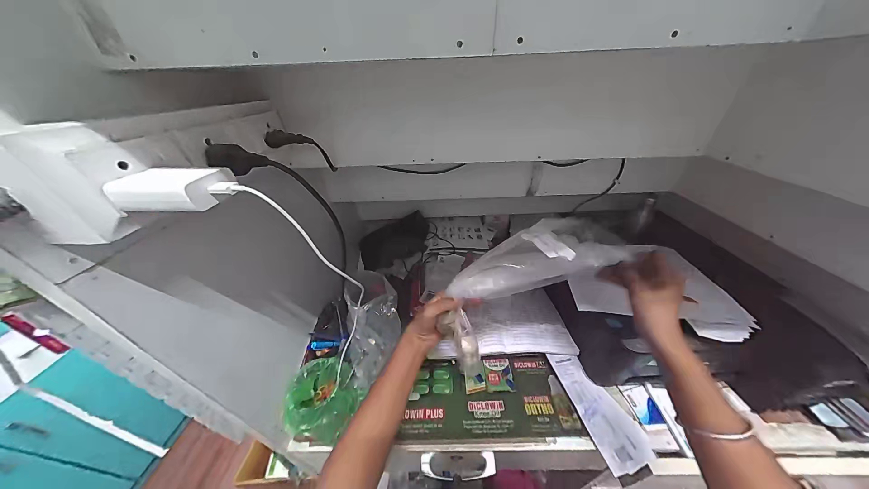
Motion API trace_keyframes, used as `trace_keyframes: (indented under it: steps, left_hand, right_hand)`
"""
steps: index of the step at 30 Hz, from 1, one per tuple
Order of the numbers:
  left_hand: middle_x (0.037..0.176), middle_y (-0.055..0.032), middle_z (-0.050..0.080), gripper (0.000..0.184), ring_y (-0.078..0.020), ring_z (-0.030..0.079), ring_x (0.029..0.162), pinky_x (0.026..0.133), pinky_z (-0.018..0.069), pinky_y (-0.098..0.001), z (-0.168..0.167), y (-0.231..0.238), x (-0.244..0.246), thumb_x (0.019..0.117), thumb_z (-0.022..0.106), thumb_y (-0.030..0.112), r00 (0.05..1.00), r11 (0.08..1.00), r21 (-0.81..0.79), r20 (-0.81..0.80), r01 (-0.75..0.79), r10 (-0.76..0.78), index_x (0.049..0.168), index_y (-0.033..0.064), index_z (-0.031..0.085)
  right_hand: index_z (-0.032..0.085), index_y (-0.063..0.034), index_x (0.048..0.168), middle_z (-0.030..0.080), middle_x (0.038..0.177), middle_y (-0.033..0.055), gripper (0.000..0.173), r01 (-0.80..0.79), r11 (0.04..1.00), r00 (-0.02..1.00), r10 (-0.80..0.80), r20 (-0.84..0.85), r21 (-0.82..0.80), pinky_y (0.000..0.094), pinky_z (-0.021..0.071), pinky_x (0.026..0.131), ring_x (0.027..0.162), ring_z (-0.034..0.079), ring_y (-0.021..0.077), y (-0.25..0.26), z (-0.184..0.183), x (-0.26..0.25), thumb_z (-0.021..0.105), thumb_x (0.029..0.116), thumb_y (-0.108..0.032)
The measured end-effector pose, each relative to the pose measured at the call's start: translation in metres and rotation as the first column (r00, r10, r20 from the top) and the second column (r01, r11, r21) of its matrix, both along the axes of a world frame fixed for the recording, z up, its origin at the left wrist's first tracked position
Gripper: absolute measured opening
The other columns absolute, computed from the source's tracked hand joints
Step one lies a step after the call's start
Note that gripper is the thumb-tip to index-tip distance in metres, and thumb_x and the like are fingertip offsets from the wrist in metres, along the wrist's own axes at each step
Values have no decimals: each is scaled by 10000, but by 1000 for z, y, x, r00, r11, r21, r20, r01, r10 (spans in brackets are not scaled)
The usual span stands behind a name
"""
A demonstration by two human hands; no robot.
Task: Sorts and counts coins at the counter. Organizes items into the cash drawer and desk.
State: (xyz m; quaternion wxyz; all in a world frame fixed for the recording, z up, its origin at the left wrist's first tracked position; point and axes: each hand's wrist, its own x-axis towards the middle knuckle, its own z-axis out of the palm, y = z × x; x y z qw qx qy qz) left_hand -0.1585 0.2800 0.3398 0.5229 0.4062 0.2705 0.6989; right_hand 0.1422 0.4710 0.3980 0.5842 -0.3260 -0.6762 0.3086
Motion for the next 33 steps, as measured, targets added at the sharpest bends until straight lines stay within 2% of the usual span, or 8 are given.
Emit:
trace_keyframes:
  steps: [4, 7, 9, 11, 16, 21, 27, 33]
  left_hand:
    - [972, -86, 703, 428, -151, 688, 798, 694, 592, -301, 57, 0, 34, 1091, 248, 268, 889, 979, -96, 412, -178, 201, 1143, 61, 620]
    - [1158, -163, 636, 434, -149, 627, 1030, 930, 519, -308, 74, 6, 24, 1135, 243, 199, 819, 790, -246, -301, -561, 488, 1337, -73, 515]
    - [1062, -209, 677, 491, -221, 643, 1034, 957, 505, -425, 62, 14, 16, 1110, 373, 297, 508, 751, 5, -733, -661, 452, 1127, -109, 648]
    - [1169, -245, 666, 562, -359, 610, 1177, 1030, 439, -596, 43, 16, 17, 1045, 488, 438, 198, 778, 246, -883, -578, 426, 911, -63, 705]
    - [1658, -277, 198, 151, -503, 122, 1536, 1199, 98, -712, 21, 8, 32, 879, 691, 96, -8, 869, 355, -927, -344, 375, 945, -24, 756]
    - [1635, -222, 315, 352, -552, 138, 1514, 1174, 84, -746, 12, 11, 55, 881, 747, 316, -171, 830, 472, -881, -296, 441, 1139, 77, 761]
    - [1695, -208, 136, 434, -558, -44, 1522, 1132, -14, -794, 15, 21, 50, 839, 783, 368, -209, 810, 307, -950, -500, 231, 1181, 101, 758]
    - [1693, -182, 178, 378, -486, -54, 1550, 1145, -64, -769, 26, 32, 62, 816, 803, 280, -349, 886, 159, -937, -436, -3, 1108, 41, 766]
  right_hand:
    - [650, 110, 1039, 688, 777, 176, 326, -115, 991, 867, 135, 480, -71, 485, 590, 659, 674, 697, 281, -69, -103, -27, 622, 1000, -213]
    - [691, 80, 985, 734, 914, 166, 171, -623, 776, 633, 576, 517, -101, 370, 610, 777, 819, 739, 233, -164, -112, -40, 617, 973, -73]
    - [691, 9, 966, 722, 995, 138, 149, -793, 582, 582, 639, 502, 178, 240, 555, 908, 972, 708, 156, -189, -75, -41, 583, 1001, -88]
    - [667, -64, 958, 712, 973, 25, 222, -678, 650, 734, 569, 371, 343, 167, 544, 909, 988, 677, 32, -178, -20, -38, 545, 1058, -221]
    - [690, 39, 1058, 714, 873, 61, 180, -333, 939, 929, 343, 136, -90, 294, 608, 695, 726, 686, 100, -51, 0, -80, 643, 977, -114]
    - [714, 40, 1107, 747, 943, 61, 198, -498, 820, 828, 546, 128, -283, 244, 577, 828, 852, 692, 46, -59, -32, -123, 653, 928, -21]
    - [239, -39, 1517, 610, 1335, 82, 811, -719, 431, 585, 799, -139, -545, 305, 546, 981, 1151, 640, 109, -73, -31, -94, 702, 870, -193]
    - [387, 11, 1432, 676, 1005, 121, 681, -483, 715, 845, 532, -54, -506, 296, 576, 753, 823, 669, 120, -72, -68, -111, 725, 841, -18]
